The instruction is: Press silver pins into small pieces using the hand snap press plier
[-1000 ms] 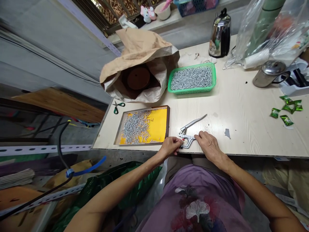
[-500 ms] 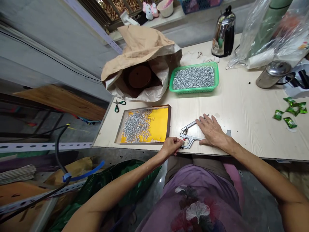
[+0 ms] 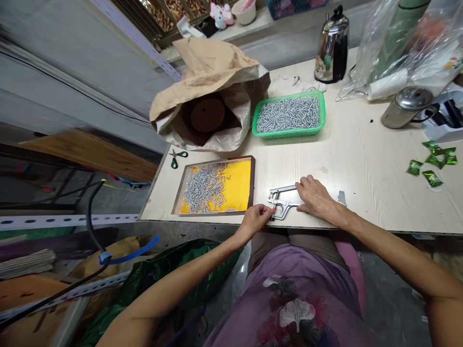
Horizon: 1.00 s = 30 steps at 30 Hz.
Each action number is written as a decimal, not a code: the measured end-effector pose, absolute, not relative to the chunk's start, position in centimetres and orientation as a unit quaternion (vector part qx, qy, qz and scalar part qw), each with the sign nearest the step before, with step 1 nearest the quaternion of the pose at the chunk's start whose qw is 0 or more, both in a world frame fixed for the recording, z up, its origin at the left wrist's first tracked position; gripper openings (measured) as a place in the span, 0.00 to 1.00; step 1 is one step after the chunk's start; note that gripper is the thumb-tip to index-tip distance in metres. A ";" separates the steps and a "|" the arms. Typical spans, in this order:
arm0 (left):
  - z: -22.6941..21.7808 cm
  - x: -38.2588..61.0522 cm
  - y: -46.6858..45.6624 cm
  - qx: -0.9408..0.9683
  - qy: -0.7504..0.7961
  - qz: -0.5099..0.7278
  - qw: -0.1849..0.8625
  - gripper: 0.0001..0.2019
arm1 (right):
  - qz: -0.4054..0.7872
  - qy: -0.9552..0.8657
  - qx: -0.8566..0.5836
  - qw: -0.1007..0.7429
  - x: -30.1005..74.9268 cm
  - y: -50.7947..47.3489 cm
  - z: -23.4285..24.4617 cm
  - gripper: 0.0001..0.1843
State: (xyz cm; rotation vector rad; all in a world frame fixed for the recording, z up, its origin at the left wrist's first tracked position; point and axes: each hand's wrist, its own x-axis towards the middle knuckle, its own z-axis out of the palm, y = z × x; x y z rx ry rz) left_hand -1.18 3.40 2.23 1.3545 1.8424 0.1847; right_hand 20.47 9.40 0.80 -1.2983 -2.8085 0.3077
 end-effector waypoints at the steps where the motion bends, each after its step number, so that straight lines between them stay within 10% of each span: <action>1: 2.2 -1.2 3.2 0.594 0.717 0.081 0.356 0.08 | 0.102 -0.902 -0.418 0.021 20.5 9.3 0.7 0.27; 11: 1.3 2.5 8.0 0.876 0.451 -0.003 0.173 0.30 | 0.103 -0.904 -0.414 0.035 20.9 8.6 0.7 0.28; 15: 2.0 2.6 9.0 0.890 0.419 -0.057 0.170 0.28 | 0.084 -0.895 -0.438 -0.017 21.4 8.4 1.9 0.31; 22: 2.7 2.8 8.0 0.887 0.410 -0.081 0.195 0.10 | 0.057 -0.909 -0.413 -0.017 20.5 6.3 1.8 0.03; 30: 2.5 3.0 7.3 0.881 0.426 -0.085 0.188 0.07 | 0.061 -0.896 -0.439 0.029 20.9 5.7 1.2 0.05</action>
